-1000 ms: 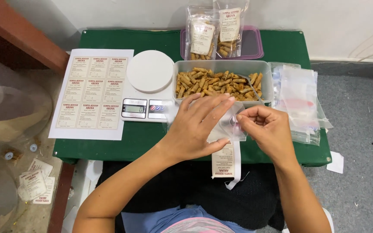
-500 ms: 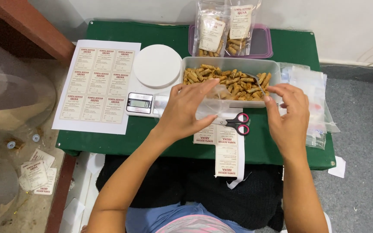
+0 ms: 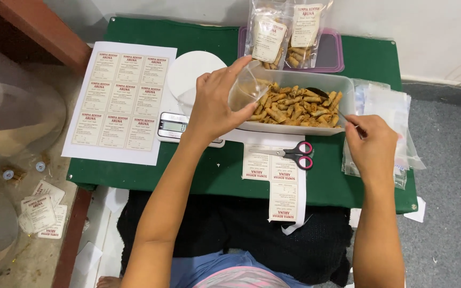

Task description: Cutting labels and weighing snacks into plastic bags using a digital scale and a spoon.

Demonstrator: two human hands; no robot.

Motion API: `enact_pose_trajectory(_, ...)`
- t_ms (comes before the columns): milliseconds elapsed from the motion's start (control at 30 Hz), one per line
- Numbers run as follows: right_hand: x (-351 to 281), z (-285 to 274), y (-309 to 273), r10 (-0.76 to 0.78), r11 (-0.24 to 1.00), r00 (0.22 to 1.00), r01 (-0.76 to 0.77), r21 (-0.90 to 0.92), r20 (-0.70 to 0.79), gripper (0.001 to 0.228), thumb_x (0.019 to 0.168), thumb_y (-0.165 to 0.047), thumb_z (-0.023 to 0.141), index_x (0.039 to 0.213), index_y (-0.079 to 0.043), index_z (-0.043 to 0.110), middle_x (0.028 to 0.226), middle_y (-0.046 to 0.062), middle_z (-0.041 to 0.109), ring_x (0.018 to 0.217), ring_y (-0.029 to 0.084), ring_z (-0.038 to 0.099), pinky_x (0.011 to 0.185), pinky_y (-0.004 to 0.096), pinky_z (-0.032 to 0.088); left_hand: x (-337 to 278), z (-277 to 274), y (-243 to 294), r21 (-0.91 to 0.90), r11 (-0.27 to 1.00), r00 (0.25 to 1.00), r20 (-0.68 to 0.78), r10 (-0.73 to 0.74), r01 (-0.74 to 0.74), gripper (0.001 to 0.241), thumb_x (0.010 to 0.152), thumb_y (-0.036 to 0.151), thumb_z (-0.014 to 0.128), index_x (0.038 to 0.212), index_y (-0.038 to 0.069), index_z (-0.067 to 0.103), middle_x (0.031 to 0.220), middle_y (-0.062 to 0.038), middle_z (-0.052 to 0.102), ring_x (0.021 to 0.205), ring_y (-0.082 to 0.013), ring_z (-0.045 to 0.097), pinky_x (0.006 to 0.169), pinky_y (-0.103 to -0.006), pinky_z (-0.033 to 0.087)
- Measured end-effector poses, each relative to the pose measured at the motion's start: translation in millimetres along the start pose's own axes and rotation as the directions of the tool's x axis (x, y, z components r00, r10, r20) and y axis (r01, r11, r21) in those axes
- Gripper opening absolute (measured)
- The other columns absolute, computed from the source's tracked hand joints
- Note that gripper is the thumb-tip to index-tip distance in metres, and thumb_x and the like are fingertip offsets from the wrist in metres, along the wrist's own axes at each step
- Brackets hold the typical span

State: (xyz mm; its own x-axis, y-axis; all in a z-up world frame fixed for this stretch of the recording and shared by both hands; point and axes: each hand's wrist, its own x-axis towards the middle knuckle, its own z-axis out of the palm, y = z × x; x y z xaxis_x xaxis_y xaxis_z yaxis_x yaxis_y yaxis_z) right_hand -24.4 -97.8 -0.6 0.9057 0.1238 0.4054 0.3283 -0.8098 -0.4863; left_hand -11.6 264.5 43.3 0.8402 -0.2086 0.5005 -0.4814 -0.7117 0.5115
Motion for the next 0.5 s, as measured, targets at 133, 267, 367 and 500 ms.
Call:
enact_pose_trajectory(133, 4, 2, -10, -0.124, 0.991, 0.952, 0.135, 0.023, -0.281, 0.019, 0.101, 0.011, 0.066, 0.116, 0.010, 0.078, 0.104, 0.022, 0.074, 0.086, 0.027, 0.070, 0.080, 0.035, 0.058, 7, 14, -13, 0.055, 0.998, 0.999, 0.039, 0.037, -0.039, 0.079, 0.086, 0.034, 0.078, 0.154, 0.022, 0.039, 0.153, -0.004, 0.055, 0.130, -0.0247, 0.057, 0.107, -0.0456, 0.033)
enact_pose_trajectory(267, 13, 18, -8, 0.186, 0.894, 0.834, 0.076, 0.443, -0.519, 0.013, 0.109, 0.004, 0.065, 0.121, 0.007, 0.064, 0.103, 0.018, 0.066, 0.077, 0.021, 0.064, 0.068, 0.030, 0.056, 11, 26, -21, 0.077, 0.991, 0.993, 0.065, 0.102, -0.107, 0.082, 0.082, 0.028, 0.081, 0.153, 0.022, 0.041, 0.149, -0.006, 0.059, 0.127, -0.0280, 0.056, 0.106, -0.0466, 0.033)
enact_pose_trajectory(367, 22, 24, -17, 0.258, 0.826, 0.796, 0.112, 0.553, -0.547, 0.009, 0.113, -0.007, 0.056, 0.112, 0.002, 0.057, 0.103, 0.017, 0.064, 0.074, 0.021, 0.064, 0.066, 0.030, 0.060, 16, 30, -21, 0.098, 0.982, 0.985, 0.081, 0.152, -0.159, 0.083, 0.080, 0.028, 0.083, 0.152, 0.023, 0.042, 0.149, -0.009, 0.059, 0.128, -0.0285, 0.056, 0.107, -0.0453, 0.032)
enact_pose_trajectory(500, 29, 30, -33, 0.271, 0.784, 0.801, 0.138, 0.606, -0.533, 0.015, 0.117, -0.020, 0.042, 0.116, -0.005, 0.041, 0.101, 0.022, 0.064, 0.066, 0.022, 0.062, 0.060, 0.030, 0.055, 27, 32, -22, 0.118, 0.968, 0.966, 0.162, 0.202, -0.222, 0.078, 0.079, 0.030, 0.082, 0.148, 0.025, 0.047, 0.148, -0.010, 0.059, 0.125, -0.0288, 0.056, 0.104, -0.0470, 0.031)
